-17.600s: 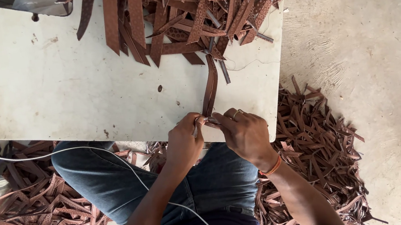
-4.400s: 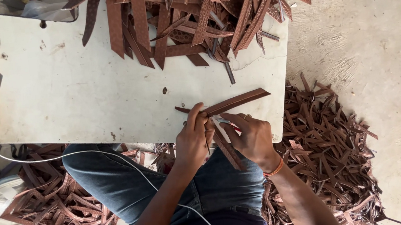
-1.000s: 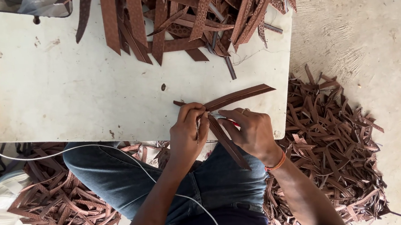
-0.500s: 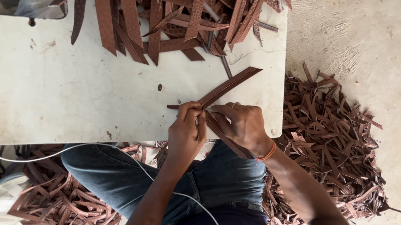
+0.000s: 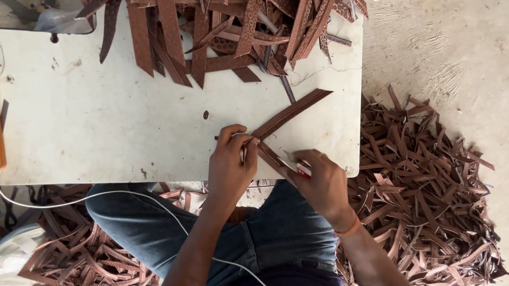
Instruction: Trimming the edges of textured leather strips using a small manual blade.
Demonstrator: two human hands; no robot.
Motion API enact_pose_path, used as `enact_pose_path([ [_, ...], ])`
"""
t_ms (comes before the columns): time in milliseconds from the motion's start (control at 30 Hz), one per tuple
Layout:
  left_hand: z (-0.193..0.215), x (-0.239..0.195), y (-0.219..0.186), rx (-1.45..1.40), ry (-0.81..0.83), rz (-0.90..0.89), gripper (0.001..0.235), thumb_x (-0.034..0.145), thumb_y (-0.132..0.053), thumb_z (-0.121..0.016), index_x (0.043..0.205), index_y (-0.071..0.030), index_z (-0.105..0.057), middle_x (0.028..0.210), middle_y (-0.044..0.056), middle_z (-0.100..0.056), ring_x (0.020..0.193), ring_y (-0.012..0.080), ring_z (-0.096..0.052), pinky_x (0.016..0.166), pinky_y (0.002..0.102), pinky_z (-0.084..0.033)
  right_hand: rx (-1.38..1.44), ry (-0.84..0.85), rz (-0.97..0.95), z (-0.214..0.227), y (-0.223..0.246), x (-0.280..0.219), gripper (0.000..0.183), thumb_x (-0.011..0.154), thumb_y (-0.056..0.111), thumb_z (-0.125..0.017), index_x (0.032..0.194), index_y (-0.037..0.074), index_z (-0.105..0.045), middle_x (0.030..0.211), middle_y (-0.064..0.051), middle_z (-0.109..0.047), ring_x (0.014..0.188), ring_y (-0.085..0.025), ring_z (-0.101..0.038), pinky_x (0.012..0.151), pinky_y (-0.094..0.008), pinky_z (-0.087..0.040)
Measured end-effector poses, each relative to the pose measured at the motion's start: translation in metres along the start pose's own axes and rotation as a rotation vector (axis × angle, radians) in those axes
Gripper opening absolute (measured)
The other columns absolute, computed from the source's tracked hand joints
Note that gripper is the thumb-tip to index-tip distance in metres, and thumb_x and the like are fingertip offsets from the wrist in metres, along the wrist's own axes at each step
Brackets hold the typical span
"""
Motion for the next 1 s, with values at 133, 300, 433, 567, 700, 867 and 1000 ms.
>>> enact_pose_path([
  [133,-0.004,0.004,-0.003,-0.016,0.001,-0.014,0.014,0.098,-0.015,-0.068,0.101,-0.002,-0.071,0.116,0.012,-0.064,0.074,0.0284,-0.071,0.067,0.04,-0.058,0.02,-0.039,-0.051,0.02,0.015,-0.007,0.035,0.082,0.027,-0.087,0.102,0.002,-0.073,0.087,-0.011,-0.077,0.059,-0.019,-0.074,0.047,-0.028,-0.056],
  [300,-0.013,0.006,-0.004,0.247,0.051,-0.239,0.02,0.094,-0.018,-0.07,0.096,0.002,-0.066,0.105,0.014,-0.059,0.081,0.0313,-0.069,0.068,0.042,-0.058,0.192,-0.123,-0.067,0.008,-0.012,-0.016,0.029,0.099,0.023,-0.066,0.119,0.002,-0.071,0.068,-0.008,-0.067,0.049,-0.013,-0.06,0.042,-0.028,-0.045],
  [433,-0.022,0.006,-0.007,0.305,0.109,-0.213,0.016,0.094,-0.014,-0.07,0.093,0.001,-0.065,0.098,0.013,-0.057,0.079,0.0315,-0.067,0.068,0.042,-0.058,0.471,-0.081,-0.302,0.004,-0.002,-0.013,0.033,0.109,0.02,-0.052,0.127,0.0,-0.072,0.051,-0.009,-0.053,0.038,-0.014,-0.045,0.037,-0.03,-0.032],
  [567,-0.037,-0.003,-0.014,0.185,0.143,-0.123,0.016,0.091,-0.012,-0.069,0.093,0.003,-0.063,0.099,0.014,-0.057,0.077,0.0326,-0.066,0.067,0.042,-0.057,1.008,-0.218,-0.328,-0.015,0.019,0.012,0.036,0.114,0.023,-0.043,0.125,-0.003,-0.065,0.083,-0.011,-0.065,0.072,-0.016,-0.061,0.066,-0.032,-0.05],
  [700,-0.042,-0.013,-0.015,0.056,0.062,-0.091,0.017,0.085,-0.013,-0.07,0.088,0.001,-0.061,0.1,0.014,-0.058,0.078,0.0342,-0.066,0.069,0.045,-0.055,1.276,-0.331,-0.328,-0.04,0.011,0.04,0.036,0.114,0.024,-0.042,0.125,-0.005,-0.061,0.117,-0.017,-0.071,0.11,-0.024,-0.071,0.101,-0.039,-0.058],
  [867,-0.039,-0.011,-0.009,0.063,0.079,-0.121,0.018,0.084,-0.01,-0.07,0.092,0.003,-0.061,0.102,0.015,-0.057,0.081,0.034,-0.064,0.072,0.046,-0.053,1.159,-0.268,-0.265,-0.04,0.012,0.039,0.037,0.114,0.024,-0.041,0.128,-0.004,-0.061,0.124,-0.016,-0.07,0.116,-0.023,-0.068,0.104,-0.039,-0.056],
  [1000,-0.032,-0.007,-0.006,0.015,0.142,-0.189,0.019,0.085,-0.009,-0.07,0.098,0.003,-0.062,0.104,0.014,-0.058,0.084,0.0327,-0.063,0.073,0.044,-0.053,1.09,-0.251,-0.205,-0.04,0.015,0.039,0.035,0.114,0.022,-0.044,0.125,-0.004,-0.063,0.121,-0.014,-0.071,0.112,-0.022,-0.069,0.099,-0.036,-0.057],
])
Point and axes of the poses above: each hand's wrist, its own x-axis towards the middle knuckle, its own z-axis out of the back of the hand, y = z × x, the point moved 2 cm from there along x, towards the middle knuckle
